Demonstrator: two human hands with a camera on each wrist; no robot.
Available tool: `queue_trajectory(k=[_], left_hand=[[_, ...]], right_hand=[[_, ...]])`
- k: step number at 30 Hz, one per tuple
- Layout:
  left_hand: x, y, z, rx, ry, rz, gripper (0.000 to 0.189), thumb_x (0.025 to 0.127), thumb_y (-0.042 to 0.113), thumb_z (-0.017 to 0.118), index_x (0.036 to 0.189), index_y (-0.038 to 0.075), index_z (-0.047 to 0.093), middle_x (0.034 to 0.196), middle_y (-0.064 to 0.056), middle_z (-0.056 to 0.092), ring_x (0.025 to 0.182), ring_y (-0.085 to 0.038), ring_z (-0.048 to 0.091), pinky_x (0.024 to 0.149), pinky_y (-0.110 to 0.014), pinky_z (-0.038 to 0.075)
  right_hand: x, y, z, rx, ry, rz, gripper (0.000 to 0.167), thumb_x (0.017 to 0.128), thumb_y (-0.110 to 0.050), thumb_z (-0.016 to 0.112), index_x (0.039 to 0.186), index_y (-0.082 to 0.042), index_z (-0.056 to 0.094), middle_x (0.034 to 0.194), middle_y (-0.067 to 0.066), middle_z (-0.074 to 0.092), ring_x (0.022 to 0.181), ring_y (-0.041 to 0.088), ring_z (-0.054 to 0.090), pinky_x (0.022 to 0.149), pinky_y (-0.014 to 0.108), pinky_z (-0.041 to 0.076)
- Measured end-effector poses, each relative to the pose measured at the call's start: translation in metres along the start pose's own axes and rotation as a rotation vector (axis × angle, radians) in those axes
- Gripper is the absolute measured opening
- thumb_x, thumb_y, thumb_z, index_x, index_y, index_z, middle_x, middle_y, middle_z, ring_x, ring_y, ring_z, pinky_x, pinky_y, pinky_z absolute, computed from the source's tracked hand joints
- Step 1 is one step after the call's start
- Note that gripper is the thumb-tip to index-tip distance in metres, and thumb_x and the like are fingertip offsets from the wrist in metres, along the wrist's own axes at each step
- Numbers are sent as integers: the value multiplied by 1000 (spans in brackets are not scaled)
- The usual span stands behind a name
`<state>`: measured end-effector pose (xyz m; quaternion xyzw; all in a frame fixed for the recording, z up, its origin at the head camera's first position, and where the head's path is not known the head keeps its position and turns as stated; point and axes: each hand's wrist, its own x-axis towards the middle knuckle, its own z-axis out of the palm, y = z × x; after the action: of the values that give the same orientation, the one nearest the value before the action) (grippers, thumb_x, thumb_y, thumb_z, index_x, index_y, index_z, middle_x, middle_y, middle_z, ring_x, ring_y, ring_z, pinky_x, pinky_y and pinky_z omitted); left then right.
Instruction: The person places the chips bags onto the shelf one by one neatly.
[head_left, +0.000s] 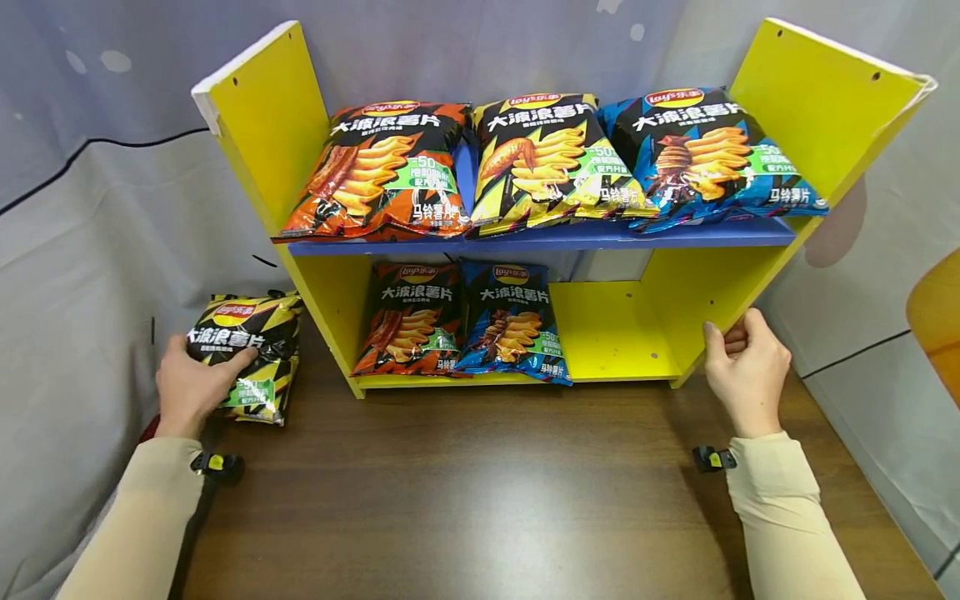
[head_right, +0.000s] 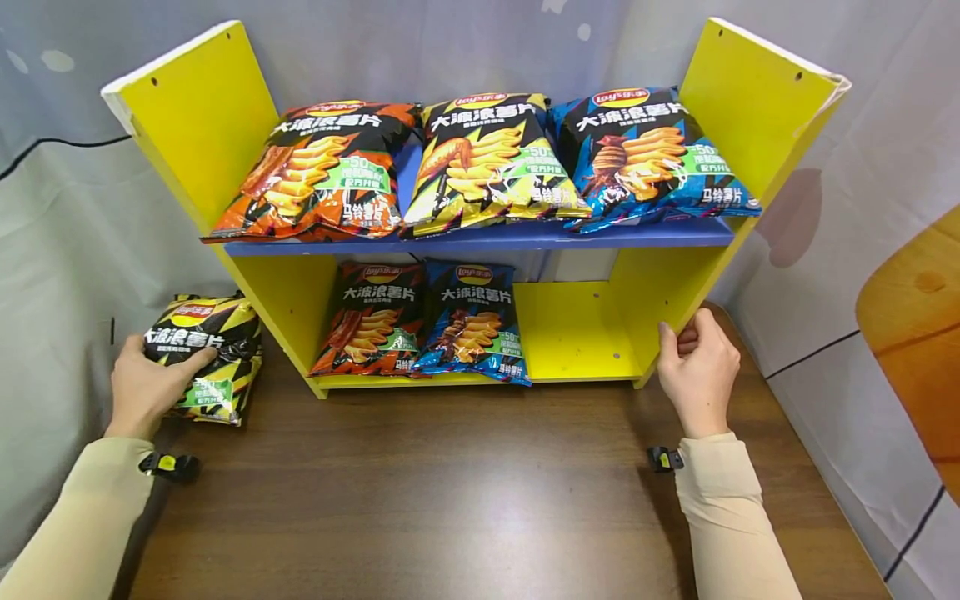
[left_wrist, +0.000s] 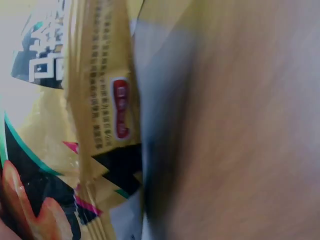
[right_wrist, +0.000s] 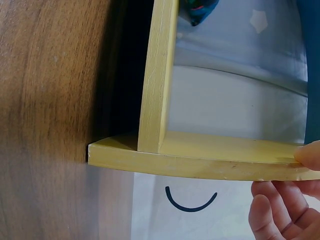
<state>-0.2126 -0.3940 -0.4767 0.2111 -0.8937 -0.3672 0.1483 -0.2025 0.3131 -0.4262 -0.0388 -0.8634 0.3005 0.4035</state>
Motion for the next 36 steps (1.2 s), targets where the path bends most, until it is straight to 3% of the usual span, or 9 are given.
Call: queue_trajectory(k=[3, 6, 11, 17, 21, 25, 29, 36], left_hand=[[-16, 4, 5, -95, 62, -41, 85, 84, 48, 79, 146, 3, 43, 132, -18, 54, 117, -30, 51, 86, -36, 41], [-32, 9, 8, -210, 112, -108, 78, 82, 43, 82, 144, 11, 46, 123, 2, 53, 110, -15, 50, 83, -25, 39], [-57, 14, 9, -393, 196, -146, 65, 80, 31, 86, 134, 21, 52, 112, 19, 49, 100, -3, 49, 85, -17, 40], [-96, 21, 12, -528, 335, -63, 58, 78, 16, 87, 125, 23, 54, 111, 19, 53, 101, -1, 52, 85, -15, 41], [-119, 26, 15, -614, 424, 37, 59, 75, 6, 87, 123, 21, 56, 113, 16, 58, 104, -3, 56, 86, -15, 43], [-141, 35, 20, -683, 460, 160, 64, 70, -5, 85, 124, 16, 59, 115, 11, 63, 105, -8, 60, 87, -16, 46], [-166, 48, 28, -676, 425, 267, 65, 64, -11, 85, 118, 15, 60, 111, 10, 64, 99, -8, 62, 85, -15, 48], [-201, 73, 48, -592, 193, 446, 69, 54, -8, 91, 114, -11, 55, 105, 8, 64, 94, -6, 60, 84, -13, 47]], right_hand=[[0, -1, -1, -2, -3, 4, 23, 95, -20, 70, 98, 2, 64, 77, 17, 68, 63, -24, 40, 64, 3, 34], [0, -1, -1, 0, -5, 8, 23, 95, -20, 70, 97, 2, 64, 77, 18, 68, 63, -23, 41, 63, 3, 34], [-1, -2, -1, 2, 0, 5, 23, 95, -20, 70, 97, 2, 63, 77, 18, 68, 63, -23, 41, 64, 3, 34], [0, -2, 0, 3, -2, 1, 23, 95, -20, 70, 98, 2, 63, 78, 18, 68, 64, -23, 41, 64, 2, 34], [0, -2, 0, 2, 0, 1, 23, 95, -20, 71, 97, 2, 63, 78, 18, 68, 64, -22, 41, 64, 3, 34], [0, -1, 0, 1, -1, 0, 23, 95, -20, 70, 97, 2, 64, 78, 18, 68, 64, -21, 42, 63, 3, 34], [0, -1, 0, 6, 1, -4, 23, 94, -20, 70, 97, 2, 64, 78, 18, 68, 64, -21, 42, 64, 3, 34], [0, -1, 0, 9, 0, -2, 23, 94, -20, 70, 97, 2, 63, 77, 17, 68, 64, -23, 42, 64, 3, 34]])
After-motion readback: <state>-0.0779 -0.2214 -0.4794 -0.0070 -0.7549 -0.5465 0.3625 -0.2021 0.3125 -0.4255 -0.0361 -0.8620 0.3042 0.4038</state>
